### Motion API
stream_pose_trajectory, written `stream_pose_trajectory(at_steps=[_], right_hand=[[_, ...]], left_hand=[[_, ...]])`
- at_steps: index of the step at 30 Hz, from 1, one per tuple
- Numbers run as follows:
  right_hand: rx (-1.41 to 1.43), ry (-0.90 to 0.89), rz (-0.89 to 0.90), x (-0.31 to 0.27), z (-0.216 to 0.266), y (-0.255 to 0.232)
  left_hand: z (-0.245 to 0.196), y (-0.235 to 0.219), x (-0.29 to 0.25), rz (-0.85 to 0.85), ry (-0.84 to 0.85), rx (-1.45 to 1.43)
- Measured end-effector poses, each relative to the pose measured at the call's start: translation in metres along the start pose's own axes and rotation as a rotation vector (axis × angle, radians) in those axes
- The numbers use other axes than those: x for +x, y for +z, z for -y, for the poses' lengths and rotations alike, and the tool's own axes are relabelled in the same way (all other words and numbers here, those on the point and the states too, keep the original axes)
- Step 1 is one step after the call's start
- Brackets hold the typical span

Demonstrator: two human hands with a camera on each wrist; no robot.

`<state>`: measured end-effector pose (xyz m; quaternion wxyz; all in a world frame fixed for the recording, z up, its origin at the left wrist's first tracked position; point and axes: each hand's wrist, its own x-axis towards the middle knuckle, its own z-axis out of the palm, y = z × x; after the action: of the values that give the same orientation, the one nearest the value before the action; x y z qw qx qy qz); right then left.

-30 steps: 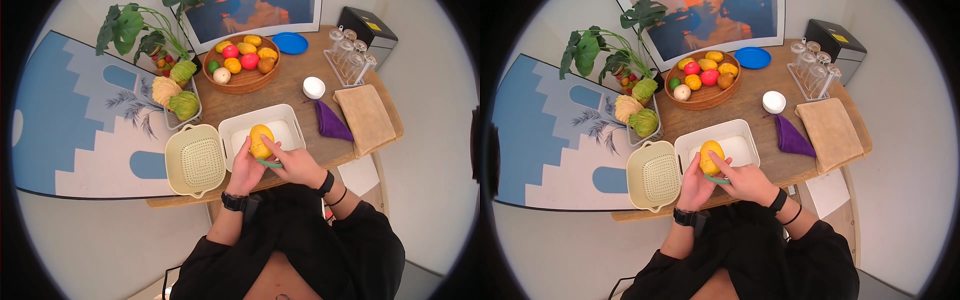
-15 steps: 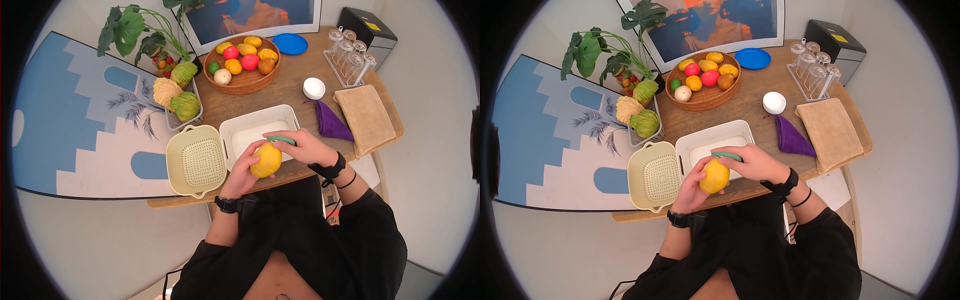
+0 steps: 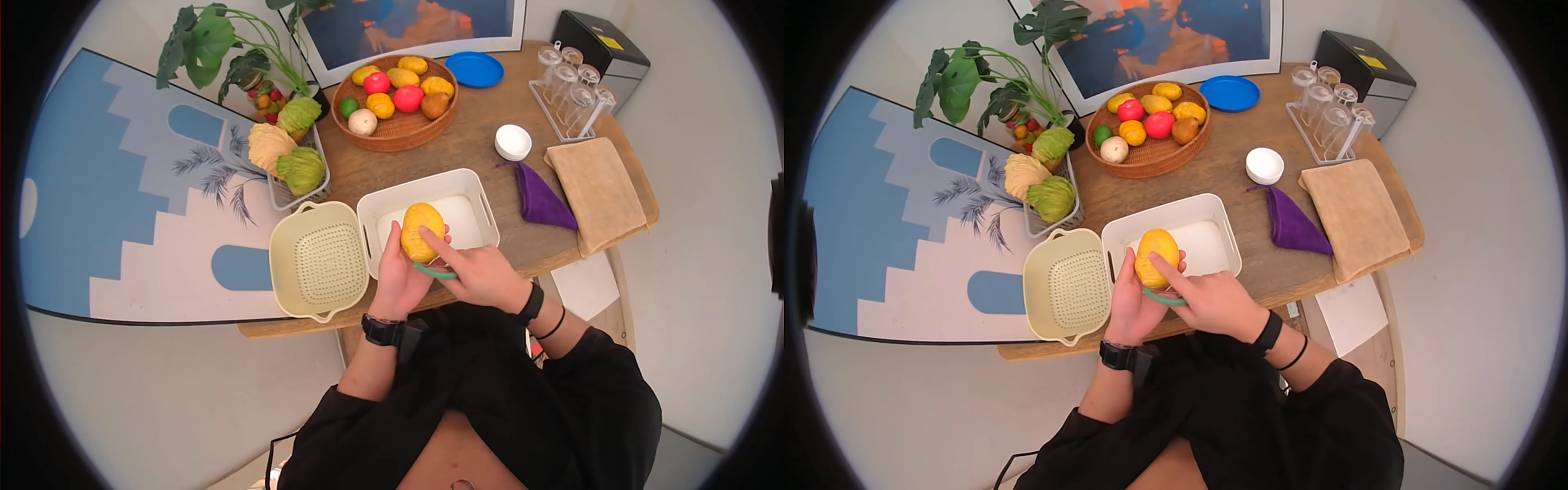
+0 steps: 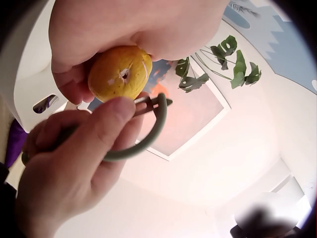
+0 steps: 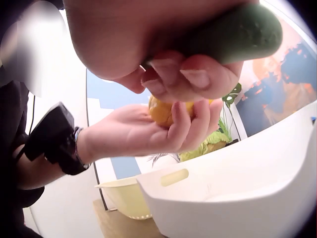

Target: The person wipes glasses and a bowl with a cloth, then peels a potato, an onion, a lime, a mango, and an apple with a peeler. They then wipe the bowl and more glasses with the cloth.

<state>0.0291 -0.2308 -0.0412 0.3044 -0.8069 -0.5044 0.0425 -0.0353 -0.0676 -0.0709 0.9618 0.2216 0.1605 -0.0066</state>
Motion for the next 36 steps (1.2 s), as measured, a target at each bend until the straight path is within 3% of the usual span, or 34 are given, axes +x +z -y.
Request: stream_pose_trajectory(at_steps=[3, 8, 11, 12, 14, 16, 17, 19, 21, 23, 24, 25, 26, 27, 29, 32, 34, 36], right_hand=[[-0.002, 0.014, -0.049, -0.001, -0.003, 0.009], [-0.024, 0.022, -0.073, 0.008, -0.011, -0.005], [0.057, 0.031, -0.032, 0.017, -0.017, -0.027], [0.215, 0.026, 0.023, 0.019, -0.022, -0.031], [0.374, 0.022, 0.077, 0.024, -0.032, -0.033], [0.564, -0.199, 0.034, 0.029, -0.043, -0.027], [0.565, -0.198, 0.033, 0.030, -0.043, -0.032], [0.682, -0.005, 0.309, 0.030, -0.038, -0.045], [0.633, 0.051, 0.289, 0.032, -0.034, -0.048], [0.584, 0.105, 0.272, 0.032, -0.031, -0.046], [0.362, 0.075, 0.125, 0.028, -0.028, -0.042], [0.140, 0.046, -0.021, 0.024, -0.024, -0.037], [0.140, 0.045, -0.019, 0.019, -0.022, -0.029], [0.071, -0.023, -0.072, 0.014, -0.020, -0.018], [0.002, -0.091, -0.125, 0.007, -0.011, -0.007], [-0.088, -0.011, -0.036, 0.001, -0.001, -0.001], [-0.053, 0.086, -0.009, 0.000, -0.002, 0.004], [-0.030, 0.072, -0.018, 0.001, -0.010, 0.005]], left_hand=[[0.002, -0.003, 0.002, 0.068, 0.005, 0.025], [0.002, 0.002, -0.002, -0.005, 0.047, 0.116], [-0.001, -0.004, -0.007, 0.021, 0.037, 0.255], [-0.002, -0.009, -0.010, 0.021, 0.037, 0.255], [-0.005, -0.020, -0.013, 0.224, -0.013, 0.260], [-0.007, -0.029, -0.013, 0.273, -0.006, 0.341], [-0.008, -0.032, -0.014, 0.323, 0.000, 0.421], [-0.011, -0.033, -0.014, 0.357, -0.026, 0.425], [-0.012, -0.036, -0.009, 0.391, -0.048, 0.429], [-0.015, -0.039, 0.004, 0.660, -0.248, 0.020], [-0.015, -0.036, 0.004, 0.660, -0.246, 0.020], [-0.012, -0.031, 0.002, 0.513, -0.200, -0.037], [-0.009, -0.022, -0.001, 0.365, -0.153, -0.094], [-0.006, -0.013, -0.001, 0.364, -0.152, -0.096], [-0.002, 0.002, 0.002, 0.033, -0.007, 0.009], [-0.004, -0.004, 0.005, 0.156, 0.013, 0.081], [-0.003, 0.000, 0.004, 0.138, 0.017, 0.083], [-0.002, -0.001, 0.004, 0.120, 0.025, 0.085]])
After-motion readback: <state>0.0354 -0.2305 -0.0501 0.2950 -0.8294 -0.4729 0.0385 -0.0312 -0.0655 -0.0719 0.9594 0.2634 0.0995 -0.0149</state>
